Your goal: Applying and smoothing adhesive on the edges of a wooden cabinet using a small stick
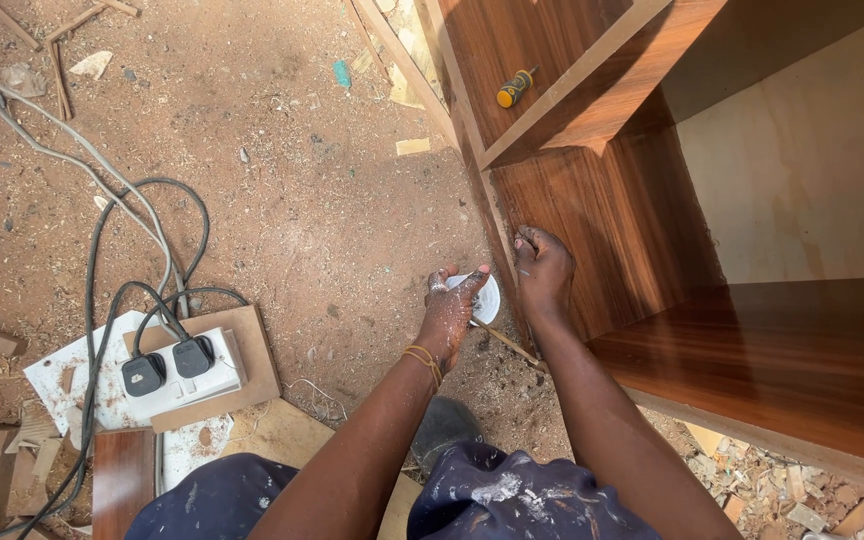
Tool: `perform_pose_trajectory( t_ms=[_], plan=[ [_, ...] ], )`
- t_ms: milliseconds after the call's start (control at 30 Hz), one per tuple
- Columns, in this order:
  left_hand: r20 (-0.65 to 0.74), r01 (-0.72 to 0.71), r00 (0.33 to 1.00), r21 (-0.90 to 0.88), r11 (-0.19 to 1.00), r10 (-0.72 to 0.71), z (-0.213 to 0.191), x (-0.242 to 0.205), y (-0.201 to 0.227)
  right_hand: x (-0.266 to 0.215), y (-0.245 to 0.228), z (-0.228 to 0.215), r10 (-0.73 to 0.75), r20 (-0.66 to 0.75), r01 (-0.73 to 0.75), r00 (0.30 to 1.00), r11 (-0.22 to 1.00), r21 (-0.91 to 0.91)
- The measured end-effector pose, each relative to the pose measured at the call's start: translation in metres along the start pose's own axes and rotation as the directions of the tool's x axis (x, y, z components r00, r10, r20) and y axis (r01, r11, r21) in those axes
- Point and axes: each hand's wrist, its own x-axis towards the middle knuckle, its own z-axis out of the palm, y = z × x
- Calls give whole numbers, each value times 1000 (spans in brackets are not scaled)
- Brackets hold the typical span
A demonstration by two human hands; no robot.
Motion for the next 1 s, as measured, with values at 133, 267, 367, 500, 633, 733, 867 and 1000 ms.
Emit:
perform_pose_trajectory(
  t_ms=[133,267,367,500,633,733,867,1000],
  plan=[
    [16,-16,1000,-42,999,17,-1,2,-1,21,24,23,-50,-10,50,999,999,3],
    [-1,-10,1000,-49,999,10,-6,-6,4,45,58,35,-169,40,173,985,971,-163],
    [-2,-16,1000,-46,999,16,-7,2,-1,55,68,37,-223,66,232,973,947,-223],
    [10,-14,1000,61,998,13,2,23,-11,47,58,30,-262,173,303,949,912,-278],
    [9,-42,999,129,991,41,11,42,-18,48,60,23,-88,255,170,963,931,-322],
    [18,-25,1000,187,982,22,23,55,-28,45,52,16,147,320,-59,936,962,-268],
    [19,-38,999,218,975,34,28,95,-67,23,22,-1,226,348,-98,910,932,-349],
    [1,-50,999,260,964,51,12,109,-73,5,5,-10,398,354,-303,846,907,-294]
  ],
)
